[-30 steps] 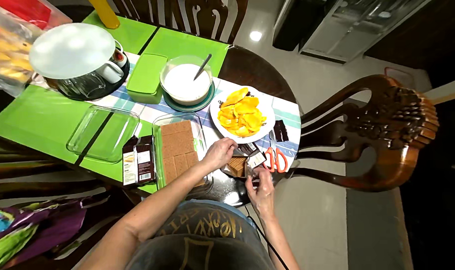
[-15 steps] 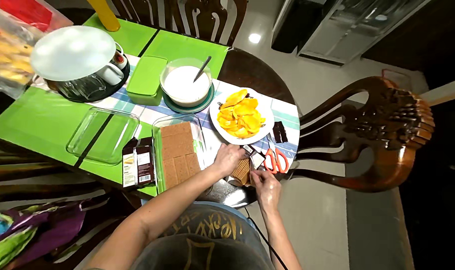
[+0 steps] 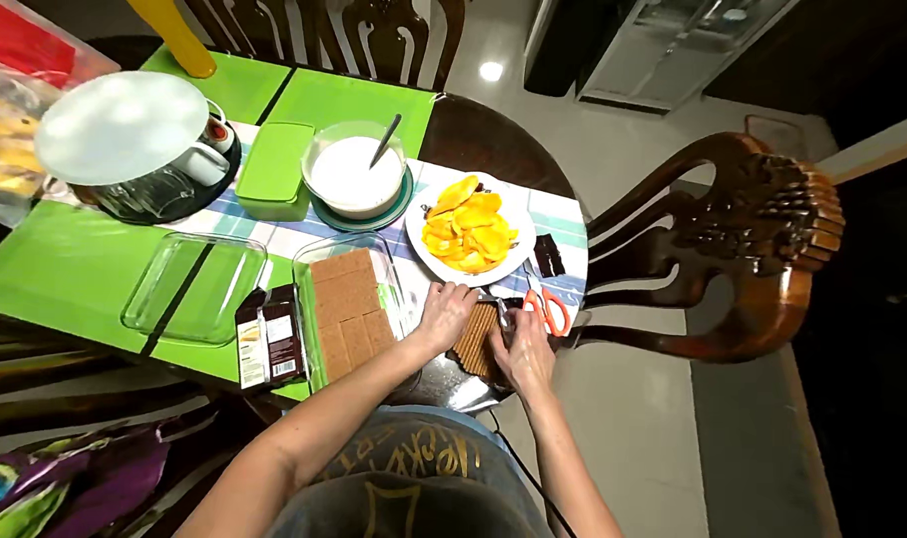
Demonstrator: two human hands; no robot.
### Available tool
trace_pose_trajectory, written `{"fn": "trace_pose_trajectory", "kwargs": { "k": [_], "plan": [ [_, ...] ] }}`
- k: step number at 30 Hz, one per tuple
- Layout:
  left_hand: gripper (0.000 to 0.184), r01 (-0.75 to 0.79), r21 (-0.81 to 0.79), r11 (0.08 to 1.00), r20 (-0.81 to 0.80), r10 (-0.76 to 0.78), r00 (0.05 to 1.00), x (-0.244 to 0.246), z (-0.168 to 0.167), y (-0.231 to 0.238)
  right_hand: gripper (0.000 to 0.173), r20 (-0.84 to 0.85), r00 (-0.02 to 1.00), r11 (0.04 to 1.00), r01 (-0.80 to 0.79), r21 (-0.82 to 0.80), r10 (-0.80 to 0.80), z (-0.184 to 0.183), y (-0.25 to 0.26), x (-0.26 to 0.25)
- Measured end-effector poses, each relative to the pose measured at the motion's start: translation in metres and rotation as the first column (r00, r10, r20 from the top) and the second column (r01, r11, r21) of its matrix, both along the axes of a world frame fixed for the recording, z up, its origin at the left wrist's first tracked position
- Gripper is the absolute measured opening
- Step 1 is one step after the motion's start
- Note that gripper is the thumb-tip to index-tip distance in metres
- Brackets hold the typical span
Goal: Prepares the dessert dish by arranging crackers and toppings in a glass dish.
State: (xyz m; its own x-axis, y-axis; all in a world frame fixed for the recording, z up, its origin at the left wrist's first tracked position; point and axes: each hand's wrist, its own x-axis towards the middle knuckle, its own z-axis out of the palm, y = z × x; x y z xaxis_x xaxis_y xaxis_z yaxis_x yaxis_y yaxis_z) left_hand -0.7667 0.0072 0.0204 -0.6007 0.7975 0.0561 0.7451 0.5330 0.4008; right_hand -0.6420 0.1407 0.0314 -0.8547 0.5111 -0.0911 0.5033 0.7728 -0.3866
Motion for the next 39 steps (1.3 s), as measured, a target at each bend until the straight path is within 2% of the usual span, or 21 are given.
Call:
{"fn": "trace_pose_trajectory", "kwargs": {
  "k": [2,4,6,8,12,14,16,18,20,21,24,28,31,35,37,39],
  "plan": [
    [0.03,-0.005,0.02,1.0,0.021,0.004,1.0,0.0,0.0,0.005,0.052,0.088,0.996,1.0,-0.008,0.001,0.008,0.004,0.003,-0.016],
    [0.025,0.001,0.029,1.0,0.024,-0.002,1.0,-0.003,0.002,0.008,0.037,0.115,0.993,1.0,0.0,0.017,-0.002,0.001,0.009,-0.026],
    [0.022,0.021,0.068,0.997,-0.029,-0.019,0.999,-0.007,0.003,0.009,0.029,0.125,0.992,1.0,0.016,0.018,-0.019,-0.003,0.015,-0.028],
    [0.019,0.063,0.11,0.992,-0.13,-0.048,0.99,-0.013,-0.001,0.008,0.028,0.096,0.995,0.999,0.04,-0.004,-0.039,-0.007,0.021,-0.024],
    [0.016,0.103,0.086,0.991,-0.178,-0.086,0.98,-0.011,-0.001,0.009,0.032,-0.046,0.995,0.991,0.084,-0.103,-0.089,-0.016,0.025,-0.01],
    [0.016,0.112,0.104,0.988,-0.183,-0.092,0.979,0.011,0.007,0.011,0.044,-0.104,0.987,0.984,0.108,-0.139,-0.123,-0.018,0.023,-0.006],
    [0.018,0.11,0.033,0.993,-0.055,-0.108,0.993,0.045,0.015,0.011,0.059,-0.047,0.986,0.97,0.149,-0.19,-0.16,-0.016,0.019,-0.003],
    [0.036,0.139,-0.191,0.972,0.171,-0.107,0.979,0.065,0.024,0.011,0.068,0.027,0.983,0.959,0.181,-0.219,-0.18,-0.015,0.017,-0.002],
    [0.05,0.163,-0.34,0.926,0.244,-0.081,0.966,0.068,0.022,0.012,0.067,0.029,0.982,0.954,0.19,-0.232,-0.189,-0.018,0.015,-0.001],
    [0.048,0.155,-0.365,0.918,0.242,-0.068,0.968,0.068,0.019,0.01,0.066,0.007,0.981,0.951,0.189,-0.245,-0.193,-0.02,0.014,0.0],
    [0.036,0.12,-0.358,0.926,0.22,-0.041,0.975,0.067,0.016,0.005,0.06,-0.068,0.972,0.929,0.192,-0.315,-0.224,-0.023,0.013,0.005],
    [0.036,0.076,-0.362,0.929,0.276,0.029,0.961,0.063,0.023,0.002,0.054,-0.09,0.94,0.874,0.266,-0.407,-0.328,-0.025,0.009,0.015],
    [0.038,0.054,-0.346,0.937,0.453,0.116,0.884,0.055,0.036,0.001,0.057,-0.12,0.921,0.856,0.289,-0.429,-0.37,-0.028,0.005,0.022],
    [0.029,0.014,-0.304,0.952,0.627,0.189,0.755,0.036,0.055,-0.009,0.058,-0.156,0.914,0.857,0.277,-0.434,-0.374,-0.032,0.005,0.027],
    [0.027,0.016,-0.278,0.96,0.665,0.18,0.724,0.025,0.072,-0.024,0.059,-0.152,0.928,0.881,0.258,-0.395,-0.34,-0.025,0.006,0.029],
    [0.027,0.021,-0.229,0.973,0.663,0.141,0.735,0.013,0.092,-0.051,0.058,-0.223,0.941,0.947,0.198,-0.255,-0.256,-0.01,0.005,0.031]
  ]
}}
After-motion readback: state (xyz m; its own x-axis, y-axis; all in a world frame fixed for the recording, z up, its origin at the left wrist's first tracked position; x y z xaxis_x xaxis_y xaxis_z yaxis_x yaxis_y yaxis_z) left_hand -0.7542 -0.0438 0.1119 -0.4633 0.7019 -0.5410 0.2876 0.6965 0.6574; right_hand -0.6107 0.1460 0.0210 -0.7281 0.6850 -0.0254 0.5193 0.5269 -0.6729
